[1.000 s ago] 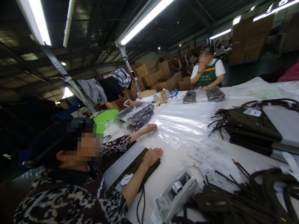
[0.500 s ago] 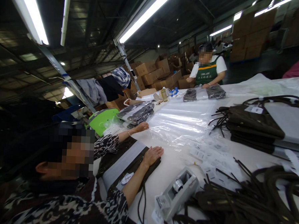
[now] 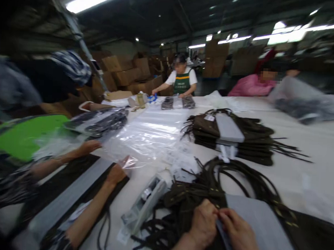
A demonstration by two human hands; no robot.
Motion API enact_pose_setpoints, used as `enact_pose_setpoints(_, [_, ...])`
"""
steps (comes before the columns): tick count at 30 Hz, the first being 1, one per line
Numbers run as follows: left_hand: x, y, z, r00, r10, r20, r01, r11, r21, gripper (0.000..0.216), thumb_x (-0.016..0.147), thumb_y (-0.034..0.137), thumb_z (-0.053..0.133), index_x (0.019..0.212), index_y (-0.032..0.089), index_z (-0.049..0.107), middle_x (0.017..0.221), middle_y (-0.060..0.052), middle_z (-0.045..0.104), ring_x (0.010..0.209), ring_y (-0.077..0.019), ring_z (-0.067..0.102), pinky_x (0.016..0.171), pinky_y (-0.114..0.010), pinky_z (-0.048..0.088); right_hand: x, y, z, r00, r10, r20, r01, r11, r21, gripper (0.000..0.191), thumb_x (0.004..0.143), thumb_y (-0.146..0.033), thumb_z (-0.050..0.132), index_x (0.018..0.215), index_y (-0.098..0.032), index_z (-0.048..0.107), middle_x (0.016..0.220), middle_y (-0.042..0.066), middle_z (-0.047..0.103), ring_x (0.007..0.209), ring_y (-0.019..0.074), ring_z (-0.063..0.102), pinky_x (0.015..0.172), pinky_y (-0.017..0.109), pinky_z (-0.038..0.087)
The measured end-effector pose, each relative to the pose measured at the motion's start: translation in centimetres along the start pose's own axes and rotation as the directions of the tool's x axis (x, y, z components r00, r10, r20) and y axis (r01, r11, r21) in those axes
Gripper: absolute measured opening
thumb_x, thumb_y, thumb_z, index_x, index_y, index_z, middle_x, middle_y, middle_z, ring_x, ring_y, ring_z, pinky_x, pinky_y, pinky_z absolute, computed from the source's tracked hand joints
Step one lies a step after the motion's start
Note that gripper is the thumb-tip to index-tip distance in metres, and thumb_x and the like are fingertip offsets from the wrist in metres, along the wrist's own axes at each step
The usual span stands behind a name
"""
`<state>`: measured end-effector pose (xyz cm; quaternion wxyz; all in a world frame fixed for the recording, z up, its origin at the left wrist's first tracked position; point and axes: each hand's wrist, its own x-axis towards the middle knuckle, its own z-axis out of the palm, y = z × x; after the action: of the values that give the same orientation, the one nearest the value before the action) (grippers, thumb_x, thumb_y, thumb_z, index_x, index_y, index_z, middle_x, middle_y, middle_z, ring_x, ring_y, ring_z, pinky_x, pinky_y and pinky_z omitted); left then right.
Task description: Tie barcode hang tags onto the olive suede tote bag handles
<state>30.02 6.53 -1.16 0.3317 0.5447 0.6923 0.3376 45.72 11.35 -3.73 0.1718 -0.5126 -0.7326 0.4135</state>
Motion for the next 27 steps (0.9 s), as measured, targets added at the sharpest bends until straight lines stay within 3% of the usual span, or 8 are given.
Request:
enact_pose_setpoints(3, [-0.8,2.0,3.4,0.995,0.1,-0.012,-0.1,0.994,-0.04,0.024,0.073,0.009,0.036,0.073,0.013,0.059,0.079,-0.007,0.056,0.077,-0.016,0.053,0.072,-0.03,0.043,-0.8,-2.0,-1.0,0.999,-0.008,0.04,0.006,0.999,0.043,0.033,0.079,-0.04,0.033,0.083,-0.019,0.058,0.071,0.004,0.062,0.061,0.017,0.057,0.06,0.029,0.048])
enact_pose_setpoints(7, [-0.5,1.3,1.2,0.983,0.181,-0.021,-0.181,0.964,-0.193,0.023,0.07,0.009,0.038,0.078,0.016,0.059,0.081,-0.004,0.054,0.078,-0.0145,0.052,0.073,-0.029,0.043,-3.0,-2.8,-1.4,0.973,-0.168,-0.16,0.134,0.97,-0.203,0.038,0.078,-0.037,0.042,0.111,-0.02,0.05,0.113,0.009,0.053,0.105,0.0208,0.048,0.09,0.036,0.039])
enact_pose_setpoints(10, [-1.1,1.1,0.1,0.979,0.199,-0.033,-0.201,0.951,-0.235,0.027,0.071,0.012,0.04,0.091,0.018,0.059,0.085,-0.004,0.055,0.074,-0.0138,0.053,0.071,-0.029,0.045,-5.2,-2.2,-0.9,0.972,-0.219,-0.08,0.165,0.889,-0.427,0.055,0.071,-0.044,0.054,0.12,-0.02,0.044,0.125,0.011,0.044,0.115,0.0262,0.039,0.095,0.042,0.034])
enact_pose_setpoints(13, [-2.0,0.9,0.2,0.983,0.16,-0.09,-0.177,0.955,-0.238,0.033,0.073,0.016,0.042,0.103,0.017,0.054,0.095,-0.006,0.054,0.074,-0.0131,0.054,0.073,-0.03,0.046,-6.4,-1.3,-0.1,0.947,-0.322,0.01,0.261,0.747,-0.611,0.059,0.068,-0.029,0.058,0.123,-0.018,0.039,0.128,0.012,0.042,0.118,0.0281,0.035,0.094,0.041,0.035])
enact_pose_setpoints(17, [-2.5,-0.1,0.2,0.978,0.124,-0.171,-0.158,0.966,-0.205,0.033,0.075,0.021,0.041,0.104,0.014,0.052,0.099,-0.009,0.055,0.074,-0.0132,0.056,0.074,-0.031,0.048,-6.7,-1.0,0.4,0.826,-0.559,-0.075,0.296,0.543,-0.786,0.045,0.07,-0.002,0.04,0.113,-0.015,0.047,0.112,0.01,0.056,0.107,0.0224,0.048,0.084,0.033,0.04])
enact_pose_setpoints(20, [-2.0,-0.4,-0.3,0.967,0.157,-0.203,-0.184,0.976,-0.118,0.031,0.077,0.022,0.037,0.102,0.014,0.054,0.103,-0.01,0.056,0.086,-0.0153,0.056,0.079,-0.032,0.047,-7.5,-1.9,0.5,0.755,-0.643,-0.127,0.283,0.495,-0.821,0.036,0.068,0.0,0.039,0.099,-0.014,0.052,0.091,0.007,0.064,0.083,0.0194,0.058,0.071,0.029,0.043])
enact_pose_setpoints(24, [-1.2,0.5,0.5,0.947,0.321,-0.024,-0.313,0.937,0.158,0.033,0.077,0.02,0.037,0.103,0.014,0.056,0.109,-0.01,0.057,0.104,-0.018,0.05,0.092,-0.036,0.04,-8.4,-2.4,3.1,0.696,-0.713,-0.086,0.299,0.397,-0.867,0.019,0.069,-0.005,0.041,0.078,-0.016,0.053,0.062,0.003,0.059,0.053,0.0163,0.052,0.052,0.028,0.039])
enact_pose_setpoints(27, [-1.2,0.2,2.7,0.901,0.417,0.119,-0.428,0.806,0.41,0.037,0.076,0.022,0.04,0.109,0.013,0.054,0.116,-0.011,0.055,0.112,-0.0226,0.046,0.092,-0.038,0.04,-8.2,-0.9,6.2,0.627,-0.769,-0.128,0.257,0.359,-0.897,0.019,0.073,-0.008,0.038,0.063,-0.019,0.05,0.051,0.001,0.054,0.045,0.0158,0.048,0.047,0.028,0.037])
